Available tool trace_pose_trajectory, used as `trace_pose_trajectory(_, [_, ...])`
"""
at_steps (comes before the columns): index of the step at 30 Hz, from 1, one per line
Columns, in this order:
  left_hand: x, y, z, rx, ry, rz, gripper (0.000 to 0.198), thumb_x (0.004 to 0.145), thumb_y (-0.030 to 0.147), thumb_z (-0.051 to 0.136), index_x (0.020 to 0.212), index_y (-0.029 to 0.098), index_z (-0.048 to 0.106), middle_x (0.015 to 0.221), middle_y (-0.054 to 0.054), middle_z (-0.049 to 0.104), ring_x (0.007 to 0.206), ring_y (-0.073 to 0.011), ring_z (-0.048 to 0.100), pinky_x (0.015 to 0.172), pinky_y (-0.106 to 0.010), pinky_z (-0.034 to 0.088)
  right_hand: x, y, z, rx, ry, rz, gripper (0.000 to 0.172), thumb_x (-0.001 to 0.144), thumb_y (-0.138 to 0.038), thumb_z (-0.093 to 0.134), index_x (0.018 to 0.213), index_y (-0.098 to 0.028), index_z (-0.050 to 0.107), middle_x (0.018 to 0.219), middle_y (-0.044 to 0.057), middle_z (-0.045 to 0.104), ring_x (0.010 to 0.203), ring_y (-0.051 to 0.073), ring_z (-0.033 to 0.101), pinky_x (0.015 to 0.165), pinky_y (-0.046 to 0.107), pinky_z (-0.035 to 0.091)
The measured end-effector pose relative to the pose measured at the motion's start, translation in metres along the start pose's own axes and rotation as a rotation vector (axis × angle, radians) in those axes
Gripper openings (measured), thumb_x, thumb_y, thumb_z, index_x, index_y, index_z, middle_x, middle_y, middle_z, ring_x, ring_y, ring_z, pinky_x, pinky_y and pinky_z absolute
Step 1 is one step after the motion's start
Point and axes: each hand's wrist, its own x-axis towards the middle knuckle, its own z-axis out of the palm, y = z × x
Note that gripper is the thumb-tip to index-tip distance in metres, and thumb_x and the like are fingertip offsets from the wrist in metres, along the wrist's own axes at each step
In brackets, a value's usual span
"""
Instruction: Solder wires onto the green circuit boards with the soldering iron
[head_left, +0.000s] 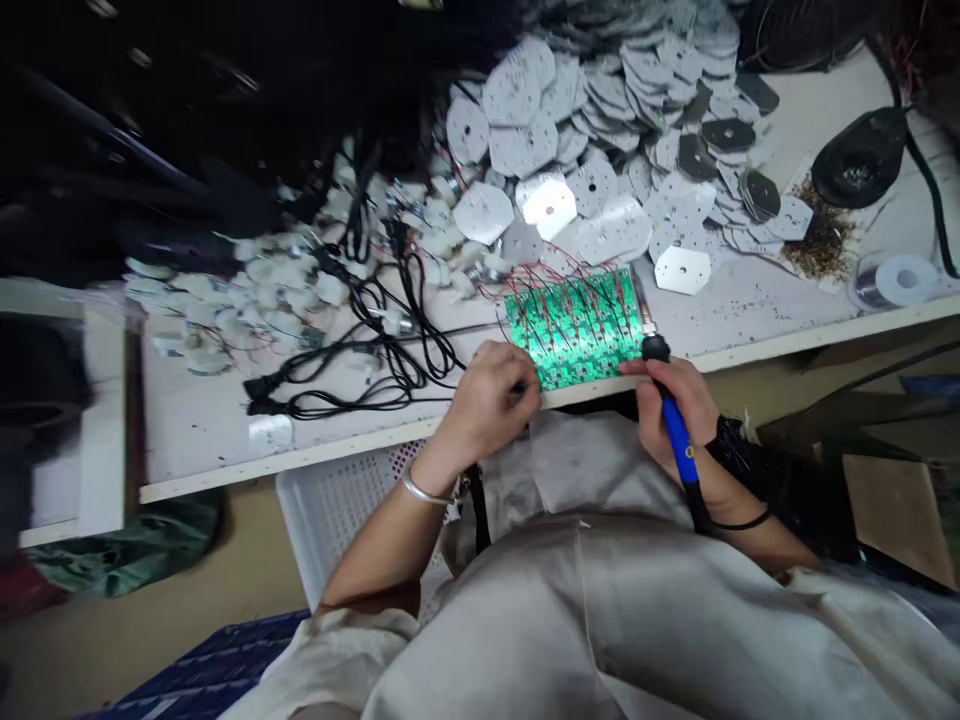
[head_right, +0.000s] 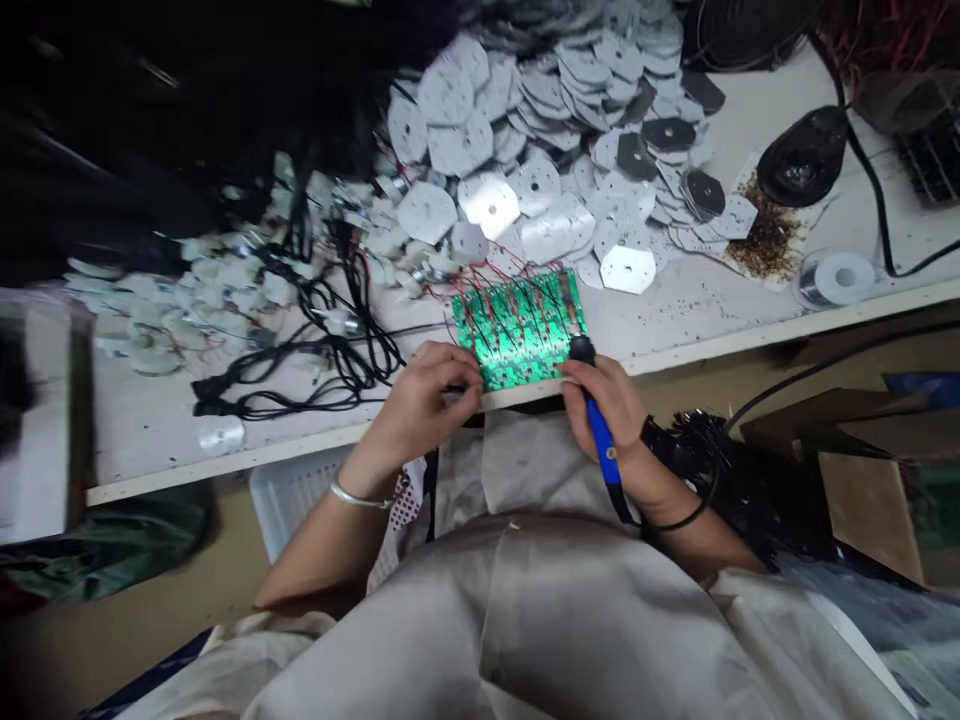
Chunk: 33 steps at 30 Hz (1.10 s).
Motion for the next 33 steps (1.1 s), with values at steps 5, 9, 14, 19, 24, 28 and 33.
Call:
trace_pose_trajectory(5, [-0.013,-0.013,-0.018,0.057,0.145,0.091,0.006,0.091,0.014,0.058,0.090,0.018,0.062,0.097,-0.008,0.065,0.095,-0.0185,0.061,0.084,-0.034,0.052,-0.001,0.025,0.007,-0.129,0.064,-0.025,0.041,0.088,-0.008,0.064,0.127,-0.021,0.061,0.086,0.005,0.074,0.088,0.021,0.067,0.077,0.036,0.057])
trace_pose_trajectory(9, [0.024,-0.047,-0.070,0.206,0.341,0.070,0.005,0.092,0.017,0.056,0.091,0.019,0.061,0.093,-0.006,0.066,0.093,-0.0174,0.062,0.086,-0.034,0.052,-0.007,0.034,0.015,-0.146,0.076,-0.083,0.038,0.086,-0.006,0.065,0.122,-0.019,0.062,0.087,0.005,0.070,0.086,0.020,0.067,0.071,0.031,0.057])
trace_pose_trajectory(14, [0.110,-0.086,-0.136,0.561,0.400,-0.430,0.021,0.096,0.032,0.051,0.100,0.014,0.063,0.112,-0.013,0.066,0.113,-0.0250,0.061,0.093,-0.038,0.048,-0.011,0.036,0.020,-0.335,0.105,-0.183,0.017,0.085,-0.014,0.069,0.100,-0.023,0.069,0.090,0.004,0.064,0.071,0.015,0.064,0.056,0.023,0.053])
trace_pose_trajectory(19, [0.138,-0.102,-0.142,0.592,0.289,-0.637,0.019,0.086,0.028,0.064,0.091,0.010,0.064,0.095,-0.023,0.071,0.099,-0.0388,0.068,0.082,-0.048,0.050,-0.008,0.037,0.023,-0.400,0.141,-0.221,0.015,0.084,-0.016,0.071,0.096,-0.024,0.068,0.086,0.003,0.062,0.065,0.014,0.063,0.052,0.023,0.053])
trace_pose_trajectory(24, [0.113,-0.100,-0.160,0.196,0.358,-0.592,0.026,0.092,0.032,0.051,0.099,0.014,0.069,0.078,-0.009,0.070,0.076,-0.0239,0.069,0.071,-0.035,0.052,-0.008,0.038,0.022,-0.421,0.125,-0.271,0.015,0.083,-0.015,0.072,0.094,-0.024,0.067,0.087,0.004,0.064,0.068,0.015,0.065,0.056,0.023,0.054])
trace_pose_trajectory(28, [0.074,-0.062,-0.186,-0.177,0.465,-0.474,0.035,0.091,0.048,0.058,0.107,0.017,0.067,0.060,0.002,0.055,0.050,-0.0112,0.051,0.053,-0.027,0.043,-0.008,0.040,0.023,-0.435,0.115,-0.268,0.014,0.083,-0.016,0.071,0.094,-0.025,0.068,0.086,0.003,0.064,0.067,0.014,0.065,0.057,0.023,0.054])
trace_pose_trajectory(33, [0.017,-0.043,-0.187,-0.004,0.047,-0.150,0.024,0.088,0.048,0.064,0.094,0.026,0.073,0.080,-0.002,0.069,0.068,-0.0165,0.063,0.064,-0.033,0.051,-0.007,0.040,0.025,-0.418,0.149,-0.270,0.013,0.082,-0.017,0.072,0.092,-0.025,0.069,0.084,0.002,0.064,0.066,0.014,0.063,0.056,0.022,0.051])
